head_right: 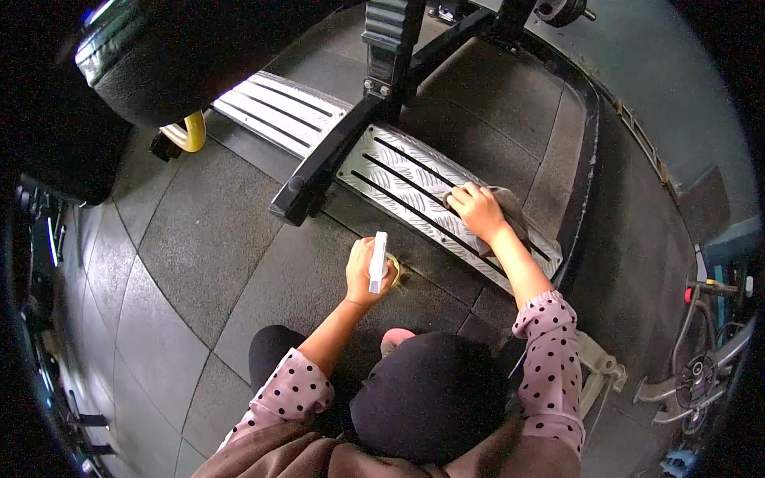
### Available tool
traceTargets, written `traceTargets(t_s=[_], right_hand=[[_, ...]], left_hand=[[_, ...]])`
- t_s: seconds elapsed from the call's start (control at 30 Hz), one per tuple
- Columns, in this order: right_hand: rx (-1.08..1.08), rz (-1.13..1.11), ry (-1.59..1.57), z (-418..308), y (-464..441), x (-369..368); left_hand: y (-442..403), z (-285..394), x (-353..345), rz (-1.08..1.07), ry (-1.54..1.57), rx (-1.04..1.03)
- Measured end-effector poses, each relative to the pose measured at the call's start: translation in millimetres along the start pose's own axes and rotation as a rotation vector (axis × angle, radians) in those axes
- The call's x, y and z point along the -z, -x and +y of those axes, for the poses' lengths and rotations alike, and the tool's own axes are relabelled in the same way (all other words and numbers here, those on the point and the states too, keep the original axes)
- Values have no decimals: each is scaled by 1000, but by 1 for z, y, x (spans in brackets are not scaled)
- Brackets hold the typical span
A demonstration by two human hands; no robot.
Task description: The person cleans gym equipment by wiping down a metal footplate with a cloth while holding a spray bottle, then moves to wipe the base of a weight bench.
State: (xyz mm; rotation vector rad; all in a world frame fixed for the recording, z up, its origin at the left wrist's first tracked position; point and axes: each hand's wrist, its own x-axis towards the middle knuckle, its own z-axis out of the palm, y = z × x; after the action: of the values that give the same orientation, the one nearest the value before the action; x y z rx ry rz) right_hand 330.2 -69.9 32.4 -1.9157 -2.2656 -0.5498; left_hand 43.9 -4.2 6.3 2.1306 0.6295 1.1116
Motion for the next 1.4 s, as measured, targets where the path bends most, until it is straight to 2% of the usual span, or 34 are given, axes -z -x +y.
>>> traceTargets(t_s=[0.27, 0.63, 0.73, 0.87, 1.0, 1.17, 1.4], right_hand=[[42, -11, 15, -9, -10, -8], [-67, 22, 27, -2, 3, -1], [-17, 33, 25, -12, -8, -9], [-81, -46, 7, -13, -5, -5], [-132, 48, 23, -10, 9, 0], [-194, 13, 36, -15, 25, 3], [-134, 79, -17, -25, 2, -3]], left_hand=[[-2, 1, -3, -5, 1, -5], [-1, -2, -4, 9, -7, -14], [-3, 0, -5, -1, -1, -5], [1, -2, -1, -8, 8, -2], [3, -3, 0, 0, 5, -5], [1, -2, -1, 3, 3, -4], [-1, 2, -4, -13, -10, 9]])
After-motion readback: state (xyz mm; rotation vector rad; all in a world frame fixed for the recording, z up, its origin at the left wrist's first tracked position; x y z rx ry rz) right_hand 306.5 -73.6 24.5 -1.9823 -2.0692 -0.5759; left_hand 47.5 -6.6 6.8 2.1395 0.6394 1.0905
